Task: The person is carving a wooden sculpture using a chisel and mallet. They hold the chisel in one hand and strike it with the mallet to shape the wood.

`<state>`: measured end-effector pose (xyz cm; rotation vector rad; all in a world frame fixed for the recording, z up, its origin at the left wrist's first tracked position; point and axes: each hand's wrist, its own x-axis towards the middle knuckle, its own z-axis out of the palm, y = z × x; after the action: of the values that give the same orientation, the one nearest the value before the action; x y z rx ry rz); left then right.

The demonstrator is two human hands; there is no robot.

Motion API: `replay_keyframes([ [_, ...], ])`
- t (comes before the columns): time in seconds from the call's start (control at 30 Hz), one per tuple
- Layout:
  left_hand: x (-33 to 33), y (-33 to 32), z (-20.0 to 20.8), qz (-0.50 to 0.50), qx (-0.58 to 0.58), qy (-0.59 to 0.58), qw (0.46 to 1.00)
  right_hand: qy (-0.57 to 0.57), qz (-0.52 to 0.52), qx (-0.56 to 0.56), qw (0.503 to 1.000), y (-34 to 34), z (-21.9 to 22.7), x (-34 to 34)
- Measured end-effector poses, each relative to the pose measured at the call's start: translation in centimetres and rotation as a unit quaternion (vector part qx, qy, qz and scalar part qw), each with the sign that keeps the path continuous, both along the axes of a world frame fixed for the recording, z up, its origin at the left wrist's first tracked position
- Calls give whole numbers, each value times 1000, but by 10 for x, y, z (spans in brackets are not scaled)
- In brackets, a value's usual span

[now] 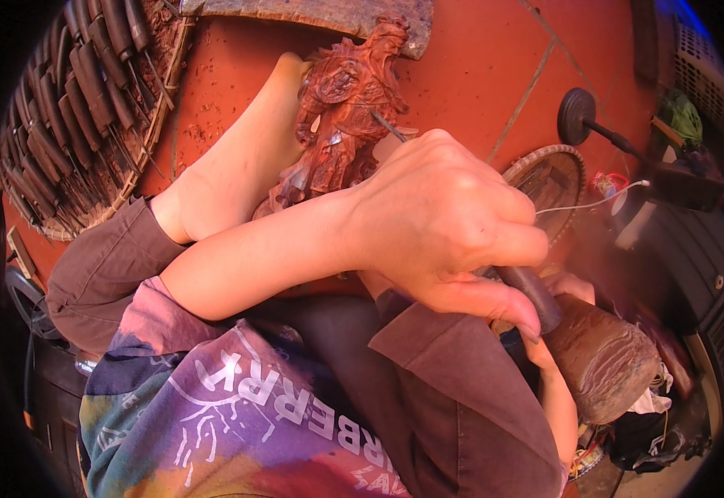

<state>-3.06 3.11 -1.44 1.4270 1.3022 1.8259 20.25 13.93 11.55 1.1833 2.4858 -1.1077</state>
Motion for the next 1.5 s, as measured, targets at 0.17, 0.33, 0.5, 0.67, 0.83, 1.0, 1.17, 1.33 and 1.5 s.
replay_keyframes([
  [0.17, -1, 0, 1, 11, -2, -4, 1000, -31, 52, 50, 997, 1, 4, -5],
  [0.33, 1, 3, 2, 57, 2, -33, 998, -71, 98, 54, 991, 11, 8, 12],
  [0.5, 3, 9, 3, 78, 7, -75, 994, -49, 61, 81, 994, -2, 6, 6],
  [0.67, 6, 13, 2, 119, -2, -105, 987, 18, 55, 127, 990, -5, -1, -15],
  [0.83, 8, 21, 2, 176, 14, -129, 976, 43, -17, 92, 995, -2, 4, -28],
  [1.0, 9, 37, 1, 253, 46, -172, 951, 2, -49, 90, 995, 8, 14, -33],
  [1.17, 3, 50, 5, 324, 34, -201, 924, -17, -37, 113, 993, 14, 20, -68],
  [1.33, -6, 53, 6, 340, 33, -236, 910, -60, -25, 75, 995, 26, 41, -85],
  [1.5, -12, 54, 5, 375, 82, -249, 889, -98, -3, 72, 993, 32, 44, -92],
])
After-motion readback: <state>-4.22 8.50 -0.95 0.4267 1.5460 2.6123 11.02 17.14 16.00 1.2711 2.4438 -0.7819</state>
